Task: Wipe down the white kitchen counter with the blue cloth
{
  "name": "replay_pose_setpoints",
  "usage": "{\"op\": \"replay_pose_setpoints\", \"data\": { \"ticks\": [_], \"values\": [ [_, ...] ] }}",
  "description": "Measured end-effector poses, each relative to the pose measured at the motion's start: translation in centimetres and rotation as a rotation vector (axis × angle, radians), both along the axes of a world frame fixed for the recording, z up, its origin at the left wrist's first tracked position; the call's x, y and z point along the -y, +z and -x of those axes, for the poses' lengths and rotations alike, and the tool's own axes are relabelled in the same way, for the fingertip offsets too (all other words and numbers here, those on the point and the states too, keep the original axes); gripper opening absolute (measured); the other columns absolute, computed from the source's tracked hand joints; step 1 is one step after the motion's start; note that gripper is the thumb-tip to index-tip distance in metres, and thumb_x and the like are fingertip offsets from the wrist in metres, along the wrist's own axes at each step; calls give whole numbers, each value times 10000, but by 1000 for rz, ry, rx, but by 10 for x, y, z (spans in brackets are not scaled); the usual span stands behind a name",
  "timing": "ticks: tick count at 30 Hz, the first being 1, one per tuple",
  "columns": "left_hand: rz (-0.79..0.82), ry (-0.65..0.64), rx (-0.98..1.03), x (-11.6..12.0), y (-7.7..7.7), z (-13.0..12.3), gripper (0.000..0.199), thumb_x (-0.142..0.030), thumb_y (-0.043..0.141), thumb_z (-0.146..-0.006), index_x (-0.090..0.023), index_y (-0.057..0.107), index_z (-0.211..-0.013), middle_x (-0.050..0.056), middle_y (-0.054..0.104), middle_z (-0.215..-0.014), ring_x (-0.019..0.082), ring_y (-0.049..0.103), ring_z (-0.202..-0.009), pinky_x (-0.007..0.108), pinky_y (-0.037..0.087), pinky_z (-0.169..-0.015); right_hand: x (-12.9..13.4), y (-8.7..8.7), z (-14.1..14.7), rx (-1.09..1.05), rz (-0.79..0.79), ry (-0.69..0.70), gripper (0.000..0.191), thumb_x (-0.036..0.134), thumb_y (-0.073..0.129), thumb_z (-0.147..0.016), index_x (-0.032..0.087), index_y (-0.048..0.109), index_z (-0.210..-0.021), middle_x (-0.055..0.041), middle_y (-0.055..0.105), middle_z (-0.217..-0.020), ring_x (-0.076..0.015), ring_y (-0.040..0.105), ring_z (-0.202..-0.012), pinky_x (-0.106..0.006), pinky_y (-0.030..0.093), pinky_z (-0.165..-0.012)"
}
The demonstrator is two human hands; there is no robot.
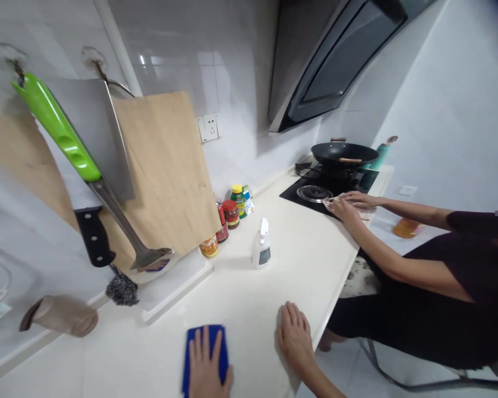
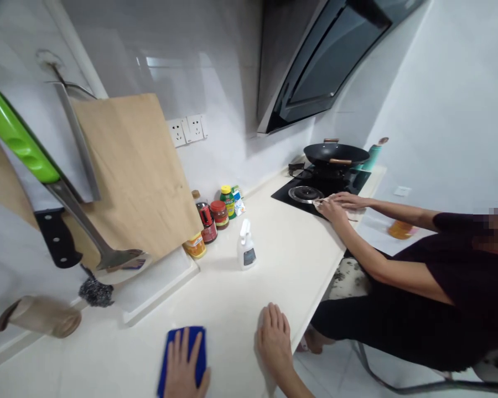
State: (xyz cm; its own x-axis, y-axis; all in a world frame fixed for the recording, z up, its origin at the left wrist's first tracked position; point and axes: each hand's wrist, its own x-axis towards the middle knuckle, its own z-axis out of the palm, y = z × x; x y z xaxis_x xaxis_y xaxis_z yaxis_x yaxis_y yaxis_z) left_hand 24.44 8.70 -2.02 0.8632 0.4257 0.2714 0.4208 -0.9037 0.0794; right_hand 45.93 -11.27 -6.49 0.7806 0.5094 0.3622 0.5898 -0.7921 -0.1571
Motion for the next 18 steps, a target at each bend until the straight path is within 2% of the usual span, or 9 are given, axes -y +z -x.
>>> {"op": "replay_pose_setpoints", "data": {
  "ticks": [2, 4, 6, 8, 10, 12, 15, 18],
  "values": [
    [47, -195, -48, 19, 11, -38, 777, -354, 563, -842, -279, 263, -1555, 71, 152, -1668, 372, 79, -1524, 615, 220, -1201, 2, 2, 0, -16, -30, 20, 542, 208, 436, -851, 59, 486, -1369, -205, 427, -1504, -307, 269, -1462, -475, 218, -1193],
    [97, -347, -97, 26, 24, -68, 863, -281, 605, -794, -289, 214, -1564, 80, 99, -1675, 385, 97, -1519, 637, 221, -1193, 7, 4, -2, -33, -79, 43, 518, 198, 419, -864, 79, 490, -1364, -202, 427, -1502, -302, 277, -1460, -490, 257, -1178],
    [145, -432, -129, 27, 34, -85, 910, -237, 630, -752, -293, 219, -1561, 88, 75, -1676, 391, 109, -1516, 656, 215, -1188, 13, 7, -5, -59, -162, 71, 469, 195, 394, -879, 127, 526, -1323, -182, 455, -1480, -298, 322, -1436, -509, 322, -1143],
    [182, -475, -133, 25, 40, -88, 904, -214, 623, -748, -285, 229, -1558, 91, 71, -1675, 378, 119, -1518, 650, 228, -1188, 16, 11, -9, -95, -284, 114, 443, 197, 375, -887, 163, 535, -1299, -159, 519, -1415, -286, 409, -1375, -512, 397, -1090],
    [193, -473, -101, 23, 42, -75, 841, -200, 573, -799, -268, 223, -1561, 93, 77, -1675, 345, 129, -1522, 617, 258, -1191, 12, 19, -9, -142, -397, 211, 472, 185, 349, -893, 171, 490, -1344, -145, 561, -1364, -257, 479, -1307, -491, 451, -1050],
    [175, -401, -47, 20, 40, -50, 742, -202, 495, -875, -261, 222, -1562, 93, 94, -1673, 309, 142, -1525, 579, 283, -1194, -4, 35, -4, -178, -438, 392, 515, 160, 332, -894, 172, 439, -1398, -131, 563, -1369, -228, 488, -1299, -472, 446, -1075],
    [130, -133, 50, 4, 26, 3, 616, -254, 412, -944, -269, 281, -1546, 84, 152, -1664, 286, 150, -1525, 561, 297, -1195, -42, 66, 8, -194, -351, 699, 532, 196, 393, -900, 198, 439, -1430, -94, 513, -1451, -239, 362, -1414, -511, 293, -1200],
    [115, 181, 111, -28, 10, 61, 559, -365, 382, -954, -242, 384, -1500, 106, 207, -1643, 305, 160, -1519, 575, 289, -1192, -77, 91, 20, -266, -136, 941, 562, 365, 437, -938, 194, 406, -1472, -95, 394, -1555, -317, 191, -1490, -622, 101, -1232]
  ]
}}
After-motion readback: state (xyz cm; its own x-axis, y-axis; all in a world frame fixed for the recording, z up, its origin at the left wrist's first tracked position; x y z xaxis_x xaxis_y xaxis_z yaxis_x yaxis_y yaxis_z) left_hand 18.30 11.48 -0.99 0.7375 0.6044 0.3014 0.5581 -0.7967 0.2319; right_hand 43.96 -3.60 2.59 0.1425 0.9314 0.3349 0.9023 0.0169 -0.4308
